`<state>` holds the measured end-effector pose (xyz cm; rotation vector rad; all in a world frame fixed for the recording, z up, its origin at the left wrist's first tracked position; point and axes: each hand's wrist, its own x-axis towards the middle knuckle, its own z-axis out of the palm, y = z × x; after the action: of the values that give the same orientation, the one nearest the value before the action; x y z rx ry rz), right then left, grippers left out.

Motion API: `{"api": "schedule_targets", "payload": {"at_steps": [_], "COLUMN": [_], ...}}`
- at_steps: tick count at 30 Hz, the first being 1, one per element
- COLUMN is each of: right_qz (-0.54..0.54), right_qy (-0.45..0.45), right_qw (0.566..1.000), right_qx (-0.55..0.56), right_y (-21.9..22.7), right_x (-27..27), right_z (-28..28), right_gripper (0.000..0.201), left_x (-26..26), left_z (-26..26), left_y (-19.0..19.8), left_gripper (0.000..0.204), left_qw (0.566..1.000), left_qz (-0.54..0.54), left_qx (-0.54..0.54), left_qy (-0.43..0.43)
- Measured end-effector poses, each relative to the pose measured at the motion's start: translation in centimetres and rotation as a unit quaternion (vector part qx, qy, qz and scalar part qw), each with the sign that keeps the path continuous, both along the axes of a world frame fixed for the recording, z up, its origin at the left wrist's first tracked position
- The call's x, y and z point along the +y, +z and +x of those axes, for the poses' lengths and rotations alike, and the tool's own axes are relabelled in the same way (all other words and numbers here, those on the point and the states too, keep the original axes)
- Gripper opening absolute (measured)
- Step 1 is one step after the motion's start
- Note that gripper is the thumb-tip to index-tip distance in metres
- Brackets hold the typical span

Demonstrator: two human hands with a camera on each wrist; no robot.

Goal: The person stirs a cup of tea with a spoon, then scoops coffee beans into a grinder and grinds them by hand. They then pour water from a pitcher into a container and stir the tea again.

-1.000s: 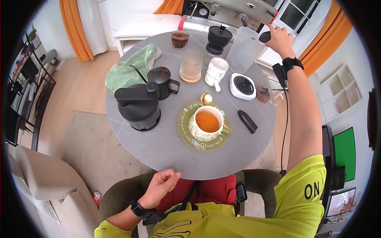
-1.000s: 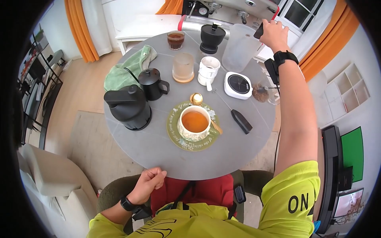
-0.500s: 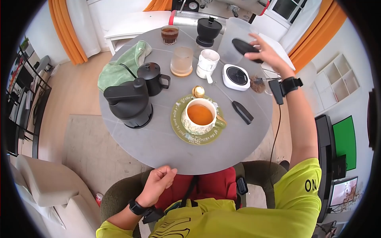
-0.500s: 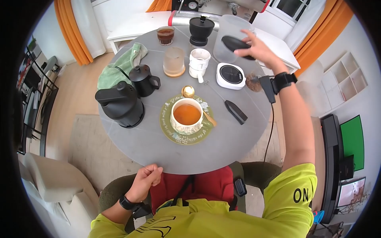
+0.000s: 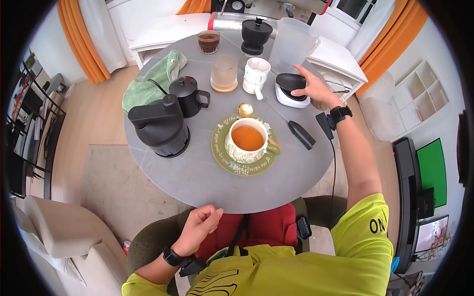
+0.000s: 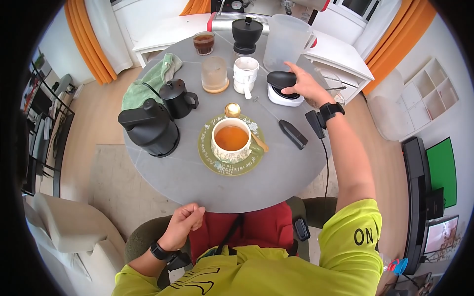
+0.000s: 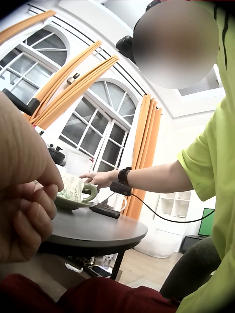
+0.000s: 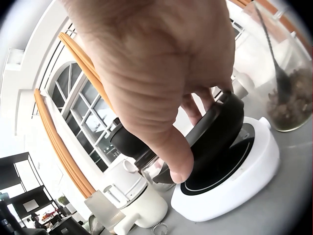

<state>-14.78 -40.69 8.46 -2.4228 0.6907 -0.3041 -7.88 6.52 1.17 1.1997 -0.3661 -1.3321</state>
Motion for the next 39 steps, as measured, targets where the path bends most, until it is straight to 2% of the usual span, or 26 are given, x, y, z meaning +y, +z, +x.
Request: {"api": "schedule_targets", "payload": {"at_steps": [3,5,9,11,12,14,15,17,18,20,22,24,27,29,34,36,38,39], "right_qz": [0.000,0.042,0.010,-0.049,-0.067,-0.170,-0.166,-0.057,-0.054,0.068,0.171,0.252,0.295,0.286,0.287,0.290,0.295,0.293], "right_qy": [-0.012,-0.033,-0.017,-0.007,-0.011,-0.030,-0.030,-0.098,-0.100,-0.117,-0.189,-0.188,-0.193,-0.193,-0.171,-0.162,-0.151,-0.149], "right_qw": [1.000,0.999,1.000,0.998,0.995,0.975,0.975,0.961,0.962,0.940,0.914,0.895,0.882,0.883,0.876,0.875,0.875,0.874], "right_qx": [0.001,-0.006,-0.017,-0.039,-0.070,-0.143,-0.142,-0.251,-0.250,-0.312,-0.315,-0.317,-0.312,-0.320,-0.348,-0.353,-0.354,-0.358], "right_y": [-0.2,-0.3,-0.6,0.0,0.2,-0.6,-0.3,-0.1,-0.8,-2.1,-3.0,-4.8,-7.1,-8.2,-8.6,-8.8,-9.0,-9.0], "right_x": [0.2,0.4,0.6,1.3,1.8,1.7,2.9,6.3,7.6,10.3,14.6,17.1,20.0,21.1,21.1,20.8,20.8,20.9], "right_z": [0.0,0.0,-0.3,-0.4,-0.6,-0.9,-1.0,-2.5,-3.5,-5.8,-7.3,-8.6,-9.6,-9.7,-9.8,-10.0,-10.2,-10.2], "right_gripper": [0.088,0.089,0.086,0.084,0.078,0.063,0.063,0.039,0.039,0.019,0.011,0.011,0.011,0.013,0.011,0.011,0.011,0.011], "left_x": [0.0,-0.1,-0.2,-0.1,-0.1,-0.1,-0.1,-0.1,-0.1,-0.2,-0.2,-0.3,-0.3,-0.3,-1.1,-1.6,-2.6,-2.8], "left_z": [0.1,0.1,0.1,0.1,0.0,0.1,0.1,0.2,0.2,0.3,0.3,0.3,0.4,0.4,0.2,0.3,0.5,0.9], "left_y": [0.1,0.2,0.3,0.4,0.3,0.1,0.1,0.2,0.2,0.4,0.3,0.4,0.4,0.5,0.9,0.9,1.4,1.0], "left_gripper": [0.031,0.031,0.031,0.031,0.031,0.031,0.031,0.031,0.030,0.030,0.030,0.030,0.030,0.031,0.032,0.027,0.022,0.013], "left_qw": [1.000,1.000,1.000,1.000,1.000,1.000,1.000,1.000,1.000,1.000,1.000,0.999,0.998,0.996,0.988,0.986,0.987,0.987], "left_qz": [-0.001,-0.004,0.007,0.012,0.005,0.003,-0.001,-0.003,0.002,0.009,0.012,0.012,0.004,0.000,-0.014,-0.021,-0.004,-0.019], "left_qx": [0.001,0.001,-0.009,-0.015,-0.011,-0.008,-0.006,-0.002,-0.006,-0.011,-0.017,-0.031,-0.062,-0.085,-0.141,-0.151,-0.116,-0.113], "left_qy": [-0.001,-0.002,-0.001,0.001,0.004,0.008,0.007,0.004,0.003,0.000,0.011,0.016,0.024,0.026,0.063,0.061,0.111,0.115]}}
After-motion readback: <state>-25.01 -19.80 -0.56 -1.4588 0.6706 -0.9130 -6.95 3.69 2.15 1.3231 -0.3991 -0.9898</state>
